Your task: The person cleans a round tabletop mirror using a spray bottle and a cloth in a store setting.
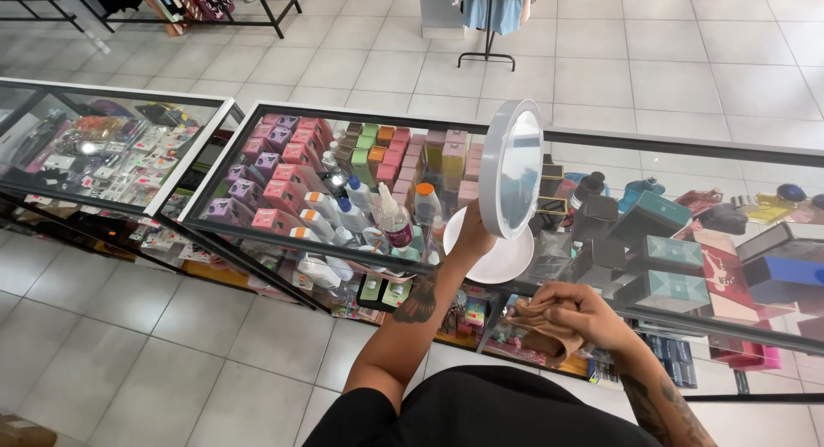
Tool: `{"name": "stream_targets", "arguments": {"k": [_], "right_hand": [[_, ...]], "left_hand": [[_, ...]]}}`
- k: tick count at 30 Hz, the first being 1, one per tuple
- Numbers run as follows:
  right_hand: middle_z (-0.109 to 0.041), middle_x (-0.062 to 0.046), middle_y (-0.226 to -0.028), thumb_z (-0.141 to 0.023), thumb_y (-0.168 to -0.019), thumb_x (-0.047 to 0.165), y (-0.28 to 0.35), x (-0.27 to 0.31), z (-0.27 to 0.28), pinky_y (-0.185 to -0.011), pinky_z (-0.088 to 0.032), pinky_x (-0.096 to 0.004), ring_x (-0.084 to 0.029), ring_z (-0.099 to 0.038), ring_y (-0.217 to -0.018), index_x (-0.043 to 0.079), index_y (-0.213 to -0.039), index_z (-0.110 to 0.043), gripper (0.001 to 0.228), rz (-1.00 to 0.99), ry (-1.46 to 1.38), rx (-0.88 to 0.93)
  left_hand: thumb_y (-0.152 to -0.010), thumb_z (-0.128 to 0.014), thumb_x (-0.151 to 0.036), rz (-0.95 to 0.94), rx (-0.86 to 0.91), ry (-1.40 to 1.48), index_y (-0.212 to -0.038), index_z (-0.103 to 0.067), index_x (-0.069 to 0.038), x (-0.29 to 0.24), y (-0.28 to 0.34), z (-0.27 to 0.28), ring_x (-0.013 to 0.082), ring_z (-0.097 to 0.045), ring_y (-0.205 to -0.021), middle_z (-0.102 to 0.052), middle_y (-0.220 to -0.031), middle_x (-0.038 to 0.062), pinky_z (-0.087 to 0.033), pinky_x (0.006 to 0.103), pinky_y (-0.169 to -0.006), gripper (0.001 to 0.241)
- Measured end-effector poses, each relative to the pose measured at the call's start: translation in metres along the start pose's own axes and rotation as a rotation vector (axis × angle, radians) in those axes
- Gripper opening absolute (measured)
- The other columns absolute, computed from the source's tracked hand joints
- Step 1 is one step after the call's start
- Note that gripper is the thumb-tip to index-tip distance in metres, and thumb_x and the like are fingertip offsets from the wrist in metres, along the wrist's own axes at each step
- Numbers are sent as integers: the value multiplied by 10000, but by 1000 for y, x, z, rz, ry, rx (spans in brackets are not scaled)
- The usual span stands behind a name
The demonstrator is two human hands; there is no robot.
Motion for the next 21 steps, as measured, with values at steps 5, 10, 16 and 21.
{"name": "stream_targets", "arguments": {"k": [5,10,16,21], "right_hand": [[-828,-179,-886,-697,-794,54,0,-18,4,-783,-546,-430,-254,-749,-820,-21,-957,-850,236,-64,4,-56],[-801,-192,-829,-680,-785,73,0,-11,-3,-816,-527,-455,-280,-700,-825,-16,-938,-848,243,-116,19,-98],[-801,-203,-795,-676,-754,85,-4,-34,-11,-809,-535,-464,-296,-704,-803,-15,-920,-847,259,-190,32,-73],[-803,-217,-817,-667,-764,111,-2,2,-17,-789,-552,-458,-311,-710,-787,11,-955,-846,281,-280,47,-191]], "left_hand": [[-1018,-577,-201,34,-21,22,-1057,-664,-23,2,-1,-5,169,-629,-862,-679,-913,104,-511,405,-922,202],[-1039,-536,-239,114,-47,23,-1032,-619,-64,8,-8,-9,139,-546,-809,-578,-862,53,-475,366,-856,194],[-1060,-494,-277,185,-73,18,-1006,-575,-106,3,-52,17,108,-463,-756,-477,-812,3,-438,325,-790,197],[-1075,-463,-306,218,-94,6,-987,-541,-138,-6,-50,26,85,-401,-716,-401,-773,-36,-411,295,-740,206]]}}
Point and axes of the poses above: each hand's wrist, its own y-axis away from the middle knuckle, its own z-axis out of the back of the hand, x = y × z, the point moved 3 cm from there along -y, towards the middle knuckle
